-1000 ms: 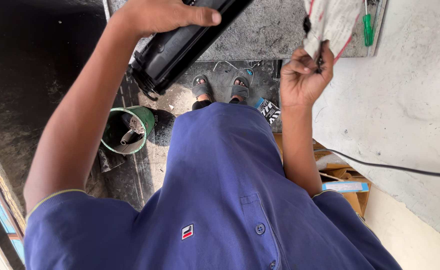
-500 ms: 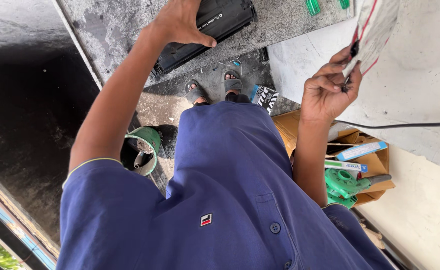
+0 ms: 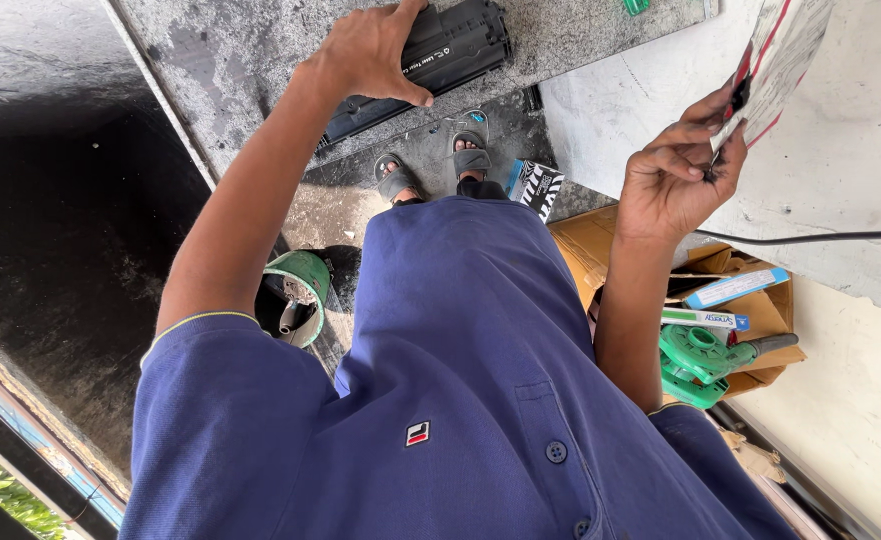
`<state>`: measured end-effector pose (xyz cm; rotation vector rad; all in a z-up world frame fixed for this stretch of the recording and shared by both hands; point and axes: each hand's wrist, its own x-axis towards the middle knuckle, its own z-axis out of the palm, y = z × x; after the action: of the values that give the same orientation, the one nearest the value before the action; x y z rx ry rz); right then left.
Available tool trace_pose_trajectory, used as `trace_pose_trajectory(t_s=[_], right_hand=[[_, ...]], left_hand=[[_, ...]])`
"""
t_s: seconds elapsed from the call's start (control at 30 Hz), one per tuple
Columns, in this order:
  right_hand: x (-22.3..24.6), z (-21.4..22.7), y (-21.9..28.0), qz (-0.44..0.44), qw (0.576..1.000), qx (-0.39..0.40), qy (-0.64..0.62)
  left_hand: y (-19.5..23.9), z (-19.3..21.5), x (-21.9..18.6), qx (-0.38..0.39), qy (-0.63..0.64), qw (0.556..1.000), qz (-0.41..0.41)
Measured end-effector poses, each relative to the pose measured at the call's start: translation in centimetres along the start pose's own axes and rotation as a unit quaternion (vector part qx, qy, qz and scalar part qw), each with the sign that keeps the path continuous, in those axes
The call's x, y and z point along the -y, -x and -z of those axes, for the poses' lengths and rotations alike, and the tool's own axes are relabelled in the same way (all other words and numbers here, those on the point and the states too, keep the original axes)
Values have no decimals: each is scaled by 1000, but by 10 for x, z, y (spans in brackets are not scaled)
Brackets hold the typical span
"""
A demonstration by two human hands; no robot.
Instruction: The person opens a sealed toner powder pouch and pours the powder into a disassembled printer toner cartridge. They repeatedly lift and tilt the cartridge to distribute the powder, then set it down on the work surface.
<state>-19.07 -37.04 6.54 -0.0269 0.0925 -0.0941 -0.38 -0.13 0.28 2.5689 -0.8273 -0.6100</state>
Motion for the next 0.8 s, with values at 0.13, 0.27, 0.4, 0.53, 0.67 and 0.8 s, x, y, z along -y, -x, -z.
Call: trace_pose_trajectory(t_s=[0.13, 0.27, 0.4, 0.53, 0.67, 0.8], right_hand=[[-2, 1, -2, 4, 1000, -12, 10], [-2, 1, -1, 3, 1000, -10, 22], [-2, -2, -1, 1, 1000, -13, 22], [-3, -3, -4, -4, 1000, -5, 21], [-1, -2, -3, -5, 1000, -12, 26], [-1, -1, -3, 0, 999, -22, 29]], left_hand=[[1, 0, 1, 18, 10, 1000, 15], [4, -3, 6, -12, 8, 1000, -5], [3, -3, 7, 1, 10, 1000, 10], [5, 2, 6, 18, 7, 1000, 23], [8, 6, 3, 38, 18, 998, 39], [11, 6, 2, 39, 25, 998, 35]])
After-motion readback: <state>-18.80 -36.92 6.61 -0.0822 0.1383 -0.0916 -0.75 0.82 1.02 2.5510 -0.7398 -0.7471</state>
